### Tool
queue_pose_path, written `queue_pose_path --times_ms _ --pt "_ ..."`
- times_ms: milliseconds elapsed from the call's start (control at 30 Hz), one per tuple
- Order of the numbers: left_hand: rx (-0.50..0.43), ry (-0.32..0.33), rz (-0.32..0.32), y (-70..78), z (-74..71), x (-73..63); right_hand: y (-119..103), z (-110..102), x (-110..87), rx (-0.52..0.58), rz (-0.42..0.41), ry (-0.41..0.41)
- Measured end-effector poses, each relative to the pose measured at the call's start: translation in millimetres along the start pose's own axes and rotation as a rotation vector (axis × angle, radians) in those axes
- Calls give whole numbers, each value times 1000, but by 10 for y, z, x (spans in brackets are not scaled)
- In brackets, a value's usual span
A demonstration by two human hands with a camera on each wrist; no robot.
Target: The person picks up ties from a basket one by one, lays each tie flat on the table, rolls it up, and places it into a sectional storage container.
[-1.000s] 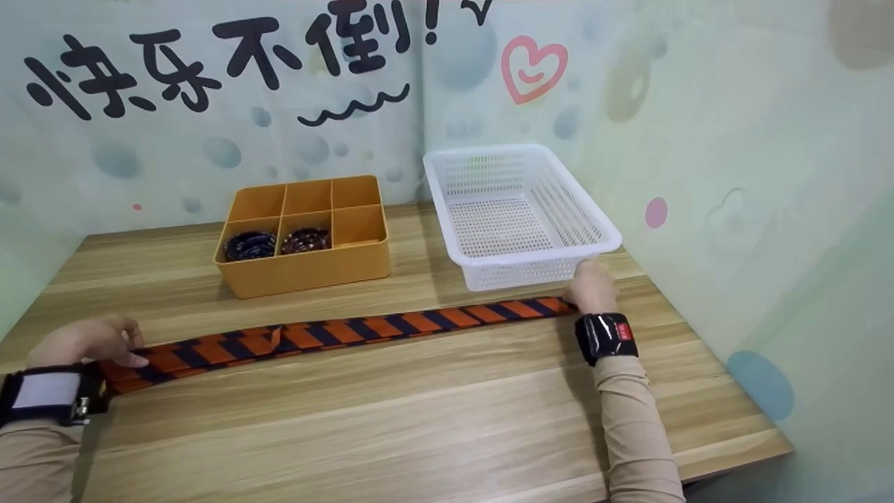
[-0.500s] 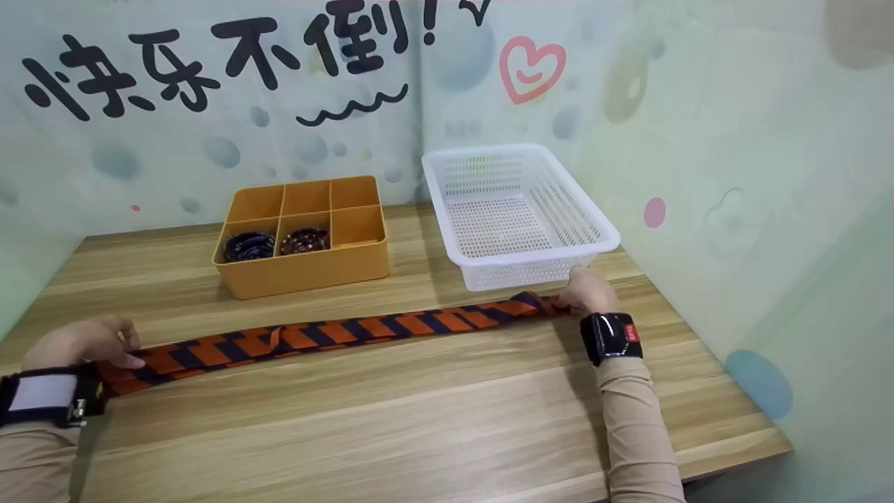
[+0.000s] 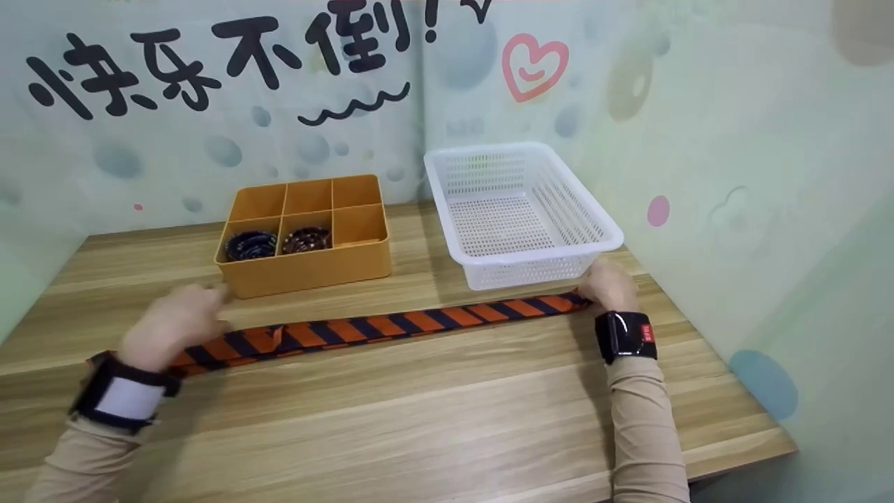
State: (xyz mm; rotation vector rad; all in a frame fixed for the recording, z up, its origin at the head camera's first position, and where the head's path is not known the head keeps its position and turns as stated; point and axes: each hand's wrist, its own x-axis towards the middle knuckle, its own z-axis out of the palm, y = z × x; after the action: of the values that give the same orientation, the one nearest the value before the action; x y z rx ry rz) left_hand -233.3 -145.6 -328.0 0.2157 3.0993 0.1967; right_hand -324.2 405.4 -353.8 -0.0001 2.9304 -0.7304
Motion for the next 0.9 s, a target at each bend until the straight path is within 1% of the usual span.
queue_pose_path --times_ms 33,67,100,167,200,233,267,300,333,367,433,467,533,633,700,767,900 --pt "-6 24 97 266 40 35 -26 12 -16 -30 10 41" --pt "-12 13 192 538 82 72 -52 30 -30 -63 24 84" --pt "-34 -22 280 817 129 117 -79 51 -43 -97 37 127" --pt "-45 -109 439 1339 244 228 -130 105 -66 -157 53 198" --pt "-41 -156 493 1584 309 290 -150 133 -72 -182 55 219" --pt "-9 -183 551 1809 379 358 -167 160 -75 -193 52 232" --pt "30 -209 596 2022 445 431 -180 185 -77 -203 50 239" --pt "66 -219 637 2220 514 510 -188 206 -77 -210 44 243" --pt "112 -226 664 2405 575 581 -192 224 -75 -216 36 247" --pt "152 -232 688 2573 628 644 -196 237 -74 -223 32 249" --pt "213 -248 699 2848 716 744 -200 256 -67 -238 20 254" --pt "231 -261 688 2954 744 777 -205 264 -66 -250 13 258" --pt "262 -279 655 3099 776 806 -214 280 -56 -265 1 262" --pt "299 -282 605 3185 804 808 -229 289 -39 -274 -8 246" --pt "313 -276 592 3202 812 801 -229 269 -26 -252 -22 223" --pt "314 -270 589 3207 819 802 -230 228 -21 -213 -46 161" --pt "294 -256 594 3206 836 810 -224 139 -29 -102 -95 -4"
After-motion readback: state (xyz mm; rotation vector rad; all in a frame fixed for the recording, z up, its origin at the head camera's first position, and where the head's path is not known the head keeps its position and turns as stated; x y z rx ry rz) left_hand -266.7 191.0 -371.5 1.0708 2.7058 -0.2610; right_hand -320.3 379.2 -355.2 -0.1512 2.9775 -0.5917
